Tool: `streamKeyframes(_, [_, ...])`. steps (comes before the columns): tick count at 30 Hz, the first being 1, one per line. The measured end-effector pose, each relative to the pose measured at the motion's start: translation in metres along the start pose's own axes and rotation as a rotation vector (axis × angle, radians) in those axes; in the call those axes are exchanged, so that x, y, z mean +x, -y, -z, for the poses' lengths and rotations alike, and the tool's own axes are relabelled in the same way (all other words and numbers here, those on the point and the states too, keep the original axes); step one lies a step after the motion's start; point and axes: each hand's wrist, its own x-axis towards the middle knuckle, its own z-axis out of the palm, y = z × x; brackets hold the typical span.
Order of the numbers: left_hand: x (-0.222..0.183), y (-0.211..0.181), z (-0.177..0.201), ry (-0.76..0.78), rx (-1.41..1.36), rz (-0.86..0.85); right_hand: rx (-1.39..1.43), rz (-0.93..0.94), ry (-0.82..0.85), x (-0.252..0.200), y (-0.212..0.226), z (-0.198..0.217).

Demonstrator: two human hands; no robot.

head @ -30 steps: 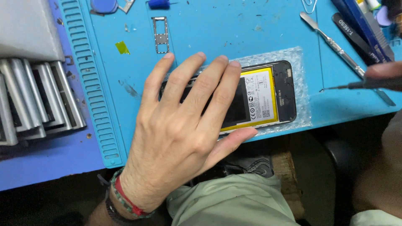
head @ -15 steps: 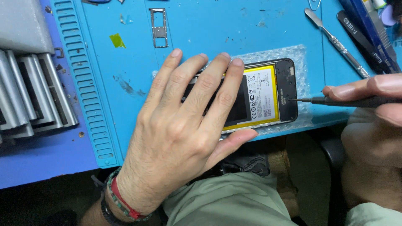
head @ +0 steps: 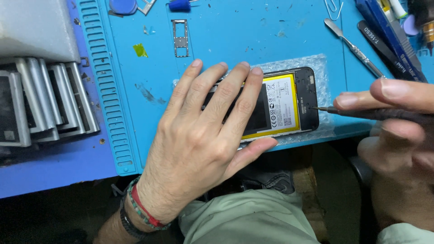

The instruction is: Cleaning and prying internal components of a disassembled smartphone on a repair mat.

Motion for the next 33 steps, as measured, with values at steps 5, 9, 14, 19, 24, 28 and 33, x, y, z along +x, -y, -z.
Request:
streamKeyframes(5, [0.012, -0.02, 0.009, -0.136, -0.148, 0.028, -0.103, 0.593, -0.212, 0.022, -0.058, -0.017])
streamKeyframes(9, [0.034, -0.051, -0.003, -0.218, -0.432, -0.025, 0.03, 0.723, -0.295, 0.026, -0.08, 0.0])
streamKeyframes(14, [0.039, -0.057, -0.034, -0.227, -0.811, -0.025, 0.013, 0.67, -0.268, 0.027, -0.073, 0.002])
streamKeyframes(19, [0.05, -0.055, -0.018, -0.377, -0.794, 0.067, -0.009, 0.625, -0.247, 0.014, -0.057, -0.003])
streamKeyframes(24, [0.043, -0.05, -0.014, -0.279, -0.722, 0.06, -0.032, 0.572, -0.223, 0.018, -0.047, -0.009])
streamKeyframes(28, [0.038, -0.053, -0.016, -0.154, -0.855, -0.015, -0.056, 0.519, -0.197, 0.003, -0.043, -0.002])
streamKeyframes(33, [0.047, -0.056, -0.013, -0.225, -0.844, 0.032, -0.076, 0.524, -0.159, 0.004, -0.006, -0.014])
